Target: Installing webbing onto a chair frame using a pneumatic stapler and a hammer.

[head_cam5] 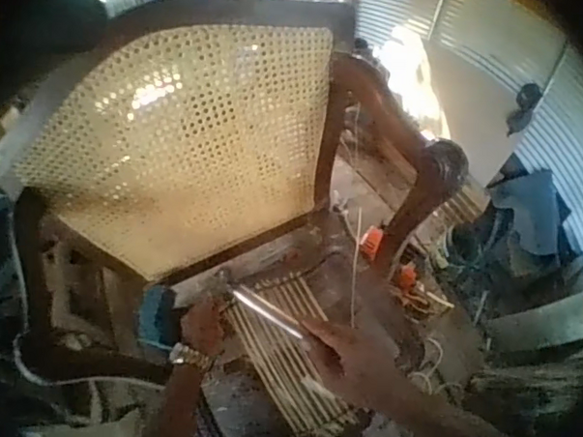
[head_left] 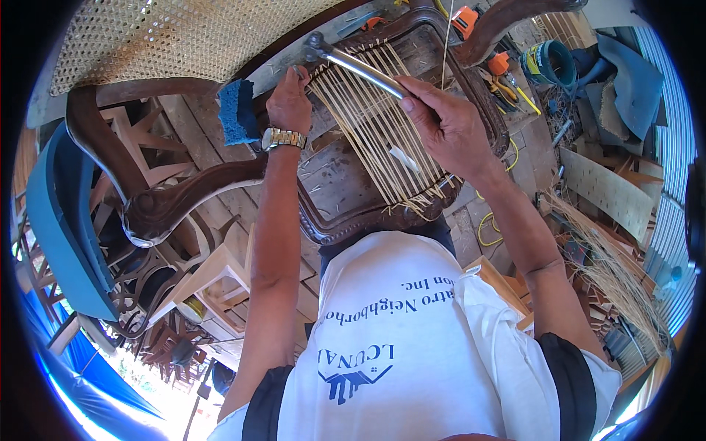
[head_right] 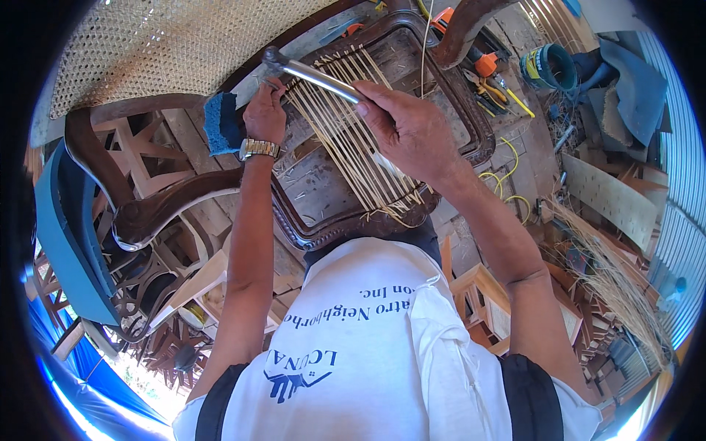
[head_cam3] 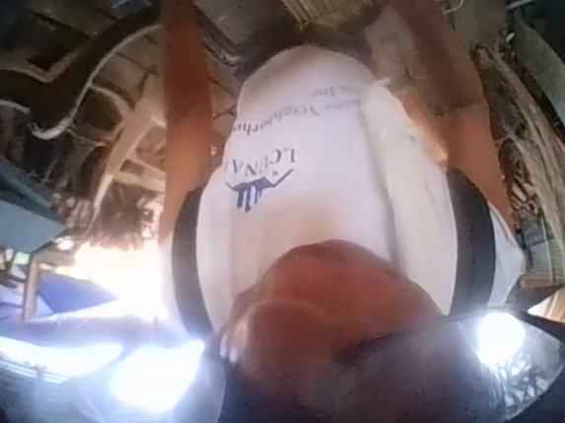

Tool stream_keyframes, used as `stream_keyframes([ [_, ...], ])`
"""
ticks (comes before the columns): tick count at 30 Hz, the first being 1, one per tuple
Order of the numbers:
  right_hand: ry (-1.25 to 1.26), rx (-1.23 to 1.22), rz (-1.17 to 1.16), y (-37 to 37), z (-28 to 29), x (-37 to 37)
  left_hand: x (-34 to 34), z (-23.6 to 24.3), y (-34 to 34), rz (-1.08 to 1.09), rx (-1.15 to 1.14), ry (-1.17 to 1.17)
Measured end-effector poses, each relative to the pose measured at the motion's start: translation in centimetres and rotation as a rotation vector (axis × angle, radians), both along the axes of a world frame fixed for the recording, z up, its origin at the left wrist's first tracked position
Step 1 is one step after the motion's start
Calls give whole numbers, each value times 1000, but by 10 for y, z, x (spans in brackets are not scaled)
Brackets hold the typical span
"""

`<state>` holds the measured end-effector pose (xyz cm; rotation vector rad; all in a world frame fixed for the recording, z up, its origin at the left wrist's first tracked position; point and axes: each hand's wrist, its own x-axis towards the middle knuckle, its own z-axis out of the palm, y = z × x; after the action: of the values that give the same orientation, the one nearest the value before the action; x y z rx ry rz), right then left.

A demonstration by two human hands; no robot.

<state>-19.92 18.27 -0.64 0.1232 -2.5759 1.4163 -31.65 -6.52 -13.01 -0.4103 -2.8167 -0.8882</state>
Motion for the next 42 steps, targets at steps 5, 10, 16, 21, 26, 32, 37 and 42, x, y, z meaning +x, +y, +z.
stream_keyframes([
  [5,26,-65,24,-13,23,-2,0,-9,-8,59,259,-67],
  [10,84,-75,22,-13,7,-1,-4,-12,-12,110,426,-135],
  [16,14,-106,1,-14,-2,4,-6,-7,-8,83,279,-45],
  [21,-2,-113,2,-15,-5,4,-3,-4,-6,61,227,-3],
  [26,-42,-94,3,-17,0,3,-1,-3,-2,40,131,-40],
  [32,-36,-111,11,-18,-1,3,-7,-2,-6,-19,88,-52],
  [37,-34,-161,-7,-17,-7,2,-6,-3,-8,1,100,-58],
  [42,-36,-118,7,-16,-6,0,-2,-13,-10,54,401,-43],
])
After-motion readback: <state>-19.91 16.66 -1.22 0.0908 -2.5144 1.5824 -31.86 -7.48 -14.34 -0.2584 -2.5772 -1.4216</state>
